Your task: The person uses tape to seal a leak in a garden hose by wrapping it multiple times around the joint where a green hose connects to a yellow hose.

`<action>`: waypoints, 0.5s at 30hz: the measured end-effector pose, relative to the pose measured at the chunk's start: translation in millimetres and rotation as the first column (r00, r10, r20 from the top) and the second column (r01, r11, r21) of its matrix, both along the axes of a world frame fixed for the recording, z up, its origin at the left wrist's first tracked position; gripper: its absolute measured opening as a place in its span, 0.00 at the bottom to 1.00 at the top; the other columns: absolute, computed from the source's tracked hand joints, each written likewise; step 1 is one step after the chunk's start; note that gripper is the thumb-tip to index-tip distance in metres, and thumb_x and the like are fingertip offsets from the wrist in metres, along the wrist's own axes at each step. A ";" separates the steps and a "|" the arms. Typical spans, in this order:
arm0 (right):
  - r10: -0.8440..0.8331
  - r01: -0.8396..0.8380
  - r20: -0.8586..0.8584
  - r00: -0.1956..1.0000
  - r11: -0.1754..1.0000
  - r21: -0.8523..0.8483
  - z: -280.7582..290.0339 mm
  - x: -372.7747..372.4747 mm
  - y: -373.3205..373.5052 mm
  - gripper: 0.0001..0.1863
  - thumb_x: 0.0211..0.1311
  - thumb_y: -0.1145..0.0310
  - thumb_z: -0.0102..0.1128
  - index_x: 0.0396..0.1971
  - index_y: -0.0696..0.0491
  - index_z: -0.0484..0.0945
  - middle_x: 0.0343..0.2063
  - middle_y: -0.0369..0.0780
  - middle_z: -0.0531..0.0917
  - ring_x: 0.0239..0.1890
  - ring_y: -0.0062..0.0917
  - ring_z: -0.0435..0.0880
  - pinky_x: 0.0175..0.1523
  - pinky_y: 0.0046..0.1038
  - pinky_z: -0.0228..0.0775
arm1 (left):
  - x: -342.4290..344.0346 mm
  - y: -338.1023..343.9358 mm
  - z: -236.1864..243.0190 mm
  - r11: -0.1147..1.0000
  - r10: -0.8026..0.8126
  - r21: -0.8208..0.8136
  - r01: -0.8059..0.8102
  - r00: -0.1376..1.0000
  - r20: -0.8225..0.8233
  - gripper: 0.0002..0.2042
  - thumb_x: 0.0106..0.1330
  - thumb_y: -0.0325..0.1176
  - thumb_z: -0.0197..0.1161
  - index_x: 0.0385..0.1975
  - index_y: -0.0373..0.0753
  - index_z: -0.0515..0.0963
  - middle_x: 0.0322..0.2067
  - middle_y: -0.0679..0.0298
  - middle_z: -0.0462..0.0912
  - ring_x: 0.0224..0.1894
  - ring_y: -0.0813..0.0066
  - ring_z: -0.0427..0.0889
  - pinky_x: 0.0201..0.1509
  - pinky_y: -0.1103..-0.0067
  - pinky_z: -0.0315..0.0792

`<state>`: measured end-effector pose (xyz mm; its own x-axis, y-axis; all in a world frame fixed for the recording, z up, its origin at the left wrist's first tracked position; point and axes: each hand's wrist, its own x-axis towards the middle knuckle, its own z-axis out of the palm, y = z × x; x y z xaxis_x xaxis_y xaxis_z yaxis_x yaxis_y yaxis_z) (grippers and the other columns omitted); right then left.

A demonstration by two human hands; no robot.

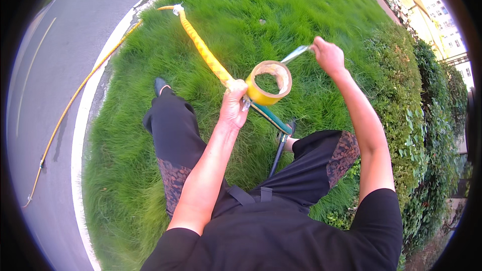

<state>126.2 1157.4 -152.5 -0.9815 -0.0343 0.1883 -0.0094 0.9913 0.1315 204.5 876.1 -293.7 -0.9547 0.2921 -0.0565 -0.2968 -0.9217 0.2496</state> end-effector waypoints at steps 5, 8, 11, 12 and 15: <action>0.106 -0.152 -0.270 0.957 0.976 -0.156 40.5 -91.7 -103.8 0.13 0.67 0.58 0.47 0.31 0.53 0.70 0.21 0.46 0.81 0.26 0.39 0.83 0.28 0.37 0.75 | 3.5 1.6 28.7 0.990 0.033 -0.143 -0.018 0.994 0.107 0.07 0.58 0.23 0.61 0.29 0.44 0.71 0.27 0.76 0.71 0.32 0.86 0.71 0.39 0.85 0.66; 0.163 -0.228 -0.178 0.971 0.859 -0.458 43.5 -107.3 -174.1 0.10 0.66 0.65 0.49 0.35 0.57 0.74 0.19 0.41 0.81 0.20 0.23 0.82 0.28 0.24 0.77 | 4.9 -0.8 30.3 0.983 0.052 -0.180 -0.027 0.989 0.136 0.07 0.58 0.22 0.61 0.31 0.43 0.72 0.27 0.75 0.73 0.31 0.84 0.72 0.39 0.84 0.66; 0.113 -0.078 -0.030 0.993 0.454 -0.888 47.2 -110.0 -196.7 0.10 0.67 0.69 0.48 0.39 0.60 0.74 0.21 0.41 0.80 0.20 0.22 0.81 0.29 0.23 0.77 | 8.6 4.4 35.5 0.980 0.057 -0.198 -0.036 0.993 0.103 0.07 0.58 0.23 0.63 0.32 0.41 0.72 0.27 0.72 0.75 0.30 0.81 0.74 0.37 0.83 0.69; 0.054 0.022 0.043 0.998 0.337 -0.941 48.7 -112.2 -199.7 0.11 0.67 0.69 0.47 0.40 0.61 0.73 0.22 0.42 0.80 0.20 0.21 0.80 0.29 0.23 0.77 | 8.8 5.2 36.0 0.978 0.060 -0.203 -0.039 0.993 0.101 0.07 0.57 0.24 0.64 0.32 0.40 0.72 0.27 0.71 0.76 0.30 0.81 0.74 0.37 0.83 0.69; -0.049 0.124 0.119 0.992 0.125 -0.984 44.5 -115.0 -203.3 0.10 0.67 0.72 0.46 0.40 0.62 0.73 0.23 0.43 0.81 0.19 0.22 0.80 0.25 0.23 0.76 | 7.4 7.6 28.2 0.972 0.058 -0.231 -0.042 0.996 0.065 0.09 0.57 0.26 0.64 0.36 0.40 0.73 0.30 0.69 0.76 0.33 0.79 0.74 0.41 0.79 0.69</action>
